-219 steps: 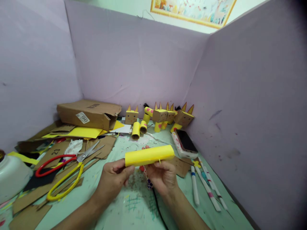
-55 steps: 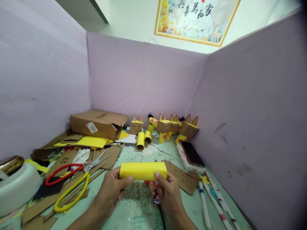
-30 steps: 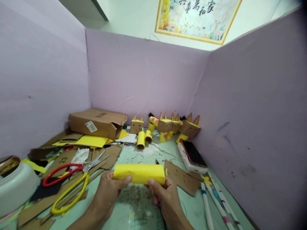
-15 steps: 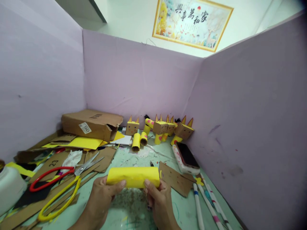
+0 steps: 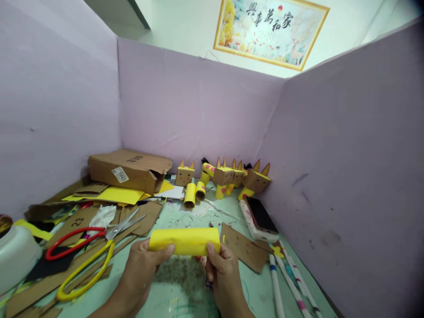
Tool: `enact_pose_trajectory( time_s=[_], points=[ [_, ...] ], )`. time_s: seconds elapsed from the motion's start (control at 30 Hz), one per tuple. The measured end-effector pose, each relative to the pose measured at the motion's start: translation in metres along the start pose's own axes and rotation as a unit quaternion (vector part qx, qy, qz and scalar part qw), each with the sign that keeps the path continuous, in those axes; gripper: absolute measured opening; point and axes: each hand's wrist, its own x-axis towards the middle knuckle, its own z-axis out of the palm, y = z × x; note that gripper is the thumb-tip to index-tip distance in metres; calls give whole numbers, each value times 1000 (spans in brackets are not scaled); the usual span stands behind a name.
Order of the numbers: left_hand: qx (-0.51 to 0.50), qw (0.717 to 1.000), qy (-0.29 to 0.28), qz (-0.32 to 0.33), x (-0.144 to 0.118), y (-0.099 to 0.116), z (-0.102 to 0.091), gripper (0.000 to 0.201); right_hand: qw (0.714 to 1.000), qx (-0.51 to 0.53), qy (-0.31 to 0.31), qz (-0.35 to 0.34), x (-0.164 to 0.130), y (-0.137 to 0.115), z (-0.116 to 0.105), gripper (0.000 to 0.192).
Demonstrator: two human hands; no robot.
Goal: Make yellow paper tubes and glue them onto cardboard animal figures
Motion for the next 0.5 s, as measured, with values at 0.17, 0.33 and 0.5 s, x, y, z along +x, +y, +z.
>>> enact_pose_trajectory(
  time_s=[0.17, 0.33, 0.5],
  points=[
    [-5, 1000, 8, -5, 2, -1, 2, 24, 999, -47, -19, -2, 1, -3, 2, 46],
    [10, 1000, 0, 6, 1, -5, 3, 25, 995, -94, -1, 16, -2, -7, 2, 38],
    [45, 999, 10, 10, -3, -2, 5, 23, 998, -69, 1, -9, -3, -4, -1, 33]
  ],
)
